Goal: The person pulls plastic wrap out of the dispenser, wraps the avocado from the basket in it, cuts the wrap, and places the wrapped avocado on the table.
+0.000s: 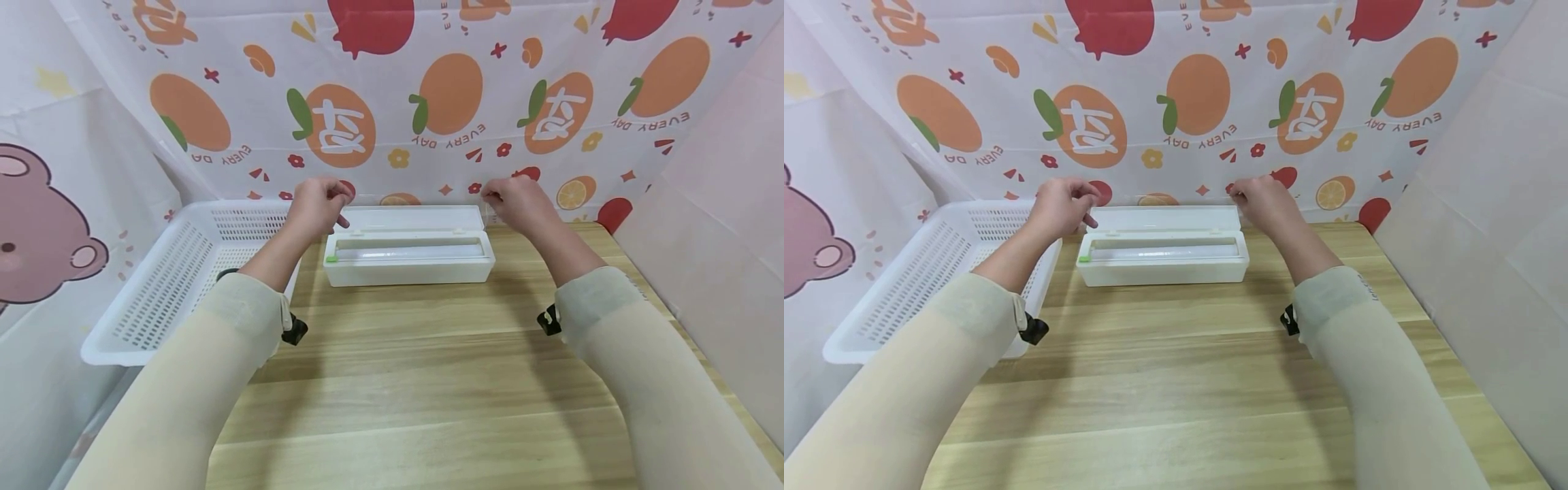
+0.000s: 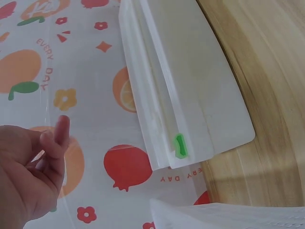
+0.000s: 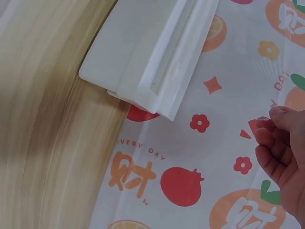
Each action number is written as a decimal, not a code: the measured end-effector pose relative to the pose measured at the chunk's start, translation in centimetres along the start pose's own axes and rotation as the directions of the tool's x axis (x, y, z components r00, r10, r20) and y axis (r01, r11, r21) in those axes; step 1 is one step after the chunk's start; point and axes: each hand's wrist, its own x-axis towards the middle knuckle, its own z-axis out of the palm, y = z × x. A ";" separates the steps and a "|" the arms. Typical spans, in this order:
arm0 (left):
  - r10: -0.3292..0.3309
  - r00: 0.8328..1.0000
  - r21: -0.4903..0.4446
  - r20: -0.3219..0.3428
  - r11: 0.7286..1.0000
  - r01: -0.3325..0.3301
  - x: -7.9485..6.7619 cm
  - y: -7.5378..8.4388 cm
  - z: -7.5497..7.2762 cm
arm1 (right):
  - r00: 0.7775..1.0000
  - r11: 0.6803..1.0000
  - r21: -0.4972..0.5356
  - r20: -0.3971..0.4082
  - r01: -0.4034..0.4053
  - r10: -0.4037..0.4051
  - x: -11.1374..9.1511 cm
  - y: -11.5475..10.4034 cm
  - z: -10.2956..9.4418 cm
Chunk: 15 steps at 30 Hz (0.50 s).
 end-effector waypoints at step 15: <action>0.044 0.996 -0.095 -0.079 0.994 -0.051 0.3 -0.3 0.3 | 0.996 0.972 0.219 0.005 -0.088 0.089 -0.2 0.4 -0.3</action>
